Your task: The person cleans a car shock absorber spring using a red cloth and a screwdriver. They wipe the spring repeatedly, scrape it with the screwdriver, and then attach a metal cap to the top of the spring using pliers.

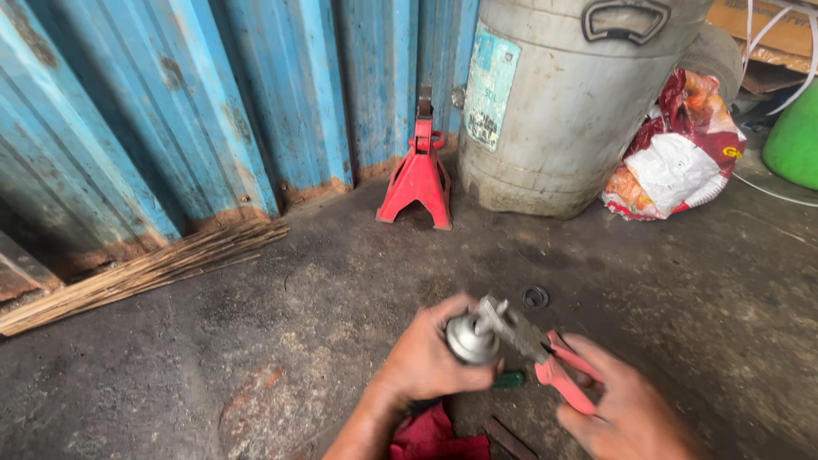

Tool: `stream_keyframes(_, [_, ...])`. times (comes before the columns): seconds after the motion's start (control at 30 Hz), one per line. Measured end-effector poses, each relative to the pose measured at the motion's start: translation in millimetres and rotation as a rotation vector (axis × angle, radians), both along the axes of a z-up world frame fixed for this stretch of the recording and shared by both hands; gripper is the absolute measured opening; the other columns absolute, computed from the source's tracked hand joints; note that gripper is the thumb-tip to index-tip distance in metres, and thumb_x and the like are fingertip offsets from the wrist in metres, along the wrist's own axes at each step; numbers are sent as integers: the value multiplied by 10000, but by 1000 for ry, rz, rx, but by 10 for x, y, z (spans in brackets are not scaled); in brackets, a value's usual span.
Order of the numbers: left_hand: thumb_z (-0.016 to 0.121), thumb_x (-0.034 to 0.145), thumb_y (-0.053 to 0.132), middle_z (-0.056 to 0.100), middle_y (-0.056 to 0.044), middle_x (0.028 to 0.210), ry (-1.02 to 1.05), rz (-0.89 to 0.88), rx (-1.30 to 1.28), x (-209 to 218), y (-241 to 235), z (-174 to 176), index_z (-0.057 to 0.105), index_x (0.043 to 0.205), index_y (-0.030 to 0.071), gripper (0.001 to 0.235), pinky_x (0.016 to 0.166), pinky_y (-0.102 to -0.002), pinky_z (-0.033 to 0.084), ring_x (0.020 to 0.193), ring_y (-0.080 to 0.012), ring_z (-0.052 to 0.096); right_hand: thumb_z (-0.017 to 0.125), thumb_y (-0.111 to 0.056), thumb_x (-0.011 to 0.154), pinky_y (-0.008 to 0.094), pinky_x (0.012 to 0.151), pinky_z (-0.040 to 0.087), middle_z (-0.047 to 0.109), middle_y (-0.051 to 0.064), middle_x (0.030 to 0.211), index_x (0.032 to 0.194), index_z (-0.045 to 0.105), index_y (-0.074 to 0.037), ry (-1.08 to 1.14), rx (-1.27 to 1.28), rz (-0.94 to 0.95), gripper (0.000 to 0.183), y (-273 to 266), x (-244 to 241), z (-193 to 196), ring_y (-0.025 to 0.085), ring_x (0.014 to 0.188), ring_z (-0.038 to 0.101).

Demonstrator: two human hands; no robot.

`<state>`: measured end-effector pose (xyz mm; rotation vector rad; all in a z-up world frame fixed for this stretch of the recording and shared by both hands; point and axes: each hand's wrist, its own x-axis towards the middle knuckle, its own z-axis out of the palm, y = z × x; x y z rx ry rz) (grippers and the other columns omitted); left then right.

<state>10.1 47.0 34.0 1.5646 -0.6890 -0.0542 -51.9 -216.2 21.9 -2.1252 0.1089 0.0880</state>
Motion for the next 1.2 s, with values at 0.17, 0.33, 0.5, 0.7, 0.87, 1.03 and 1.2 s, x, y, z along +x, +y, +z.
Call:
stream_keyframes(0.17, [932,693,235,714,32,1125,208,-372,-142,103,133,-110,712,1215,99,583,1000,-259,515,1066,-84,649,780,20,743,293,1048,509,674,54,1404,1554,511,-116,-77,-71,132,865,-243,-54,-16,145,1230,680])
stream_keyframes(0.33, [908,741,258,720,39,1067,40,-152,17,-1,-39,-93,717,1194,113,513,945,-248,542,1005,-68,656,831,41,746,293,1063,492,692,61,1387,1593,480,-153,-41,13,113,937,-302,-96,55,125,1253,690])
stream_keyframes(0.5, [864,771,219,684,32,942,40,-135,-27,-64,-143,-76,674,1092,90,395,819,-255,537,884,-65,622,872,5,707,280,1091,468,678,28,1401,1583,480,-189,-51,-119,78,979,-403,-131,167,97,1256,701])
stream_keyframes(0.7, [872,765,176,659,43,957,122,-224,-119,-41,-192,-31,645,1078,89,396,837,-251,523,912,-59,610,912,-24,701,297,1090,491,689,44,1388,1573,500,-177,-31,-82,47,977,-496,-156,194,133,1228,683])
stream_keyframes(0.87, [874,763,168,637,49,934,134,-109,-90,-120,-181,9,628,1086,101,411,823,-248,517,898,-55,599,912,-22,710,303,1085,500,720,75,1346,1581,500,-160,-49,-35,20,974,-385,-148,131,129,1237,732])
stream_keyframes(1.03, [826,798,157,648,35,918,133,-89,-94,-125,-208,-40,625,1069,99,343,799,-265,520,882,-73,601,903,2,690,312,1060,521,701,61,1367,1586,494,-174,-30,12,17,1000,-416,-207,159,148,1187,711])
stream_keyframes(1.2, [826,826,161,617,29,924,144,-171,-124,-49,-177,-81,623,1079,86,333,805,-256,490,893,-72,569,945,2,657,340,1047,515,741,77,1332,1576,423,-222,14,-11,0,1080,-486,-227,222,158,1187,750])
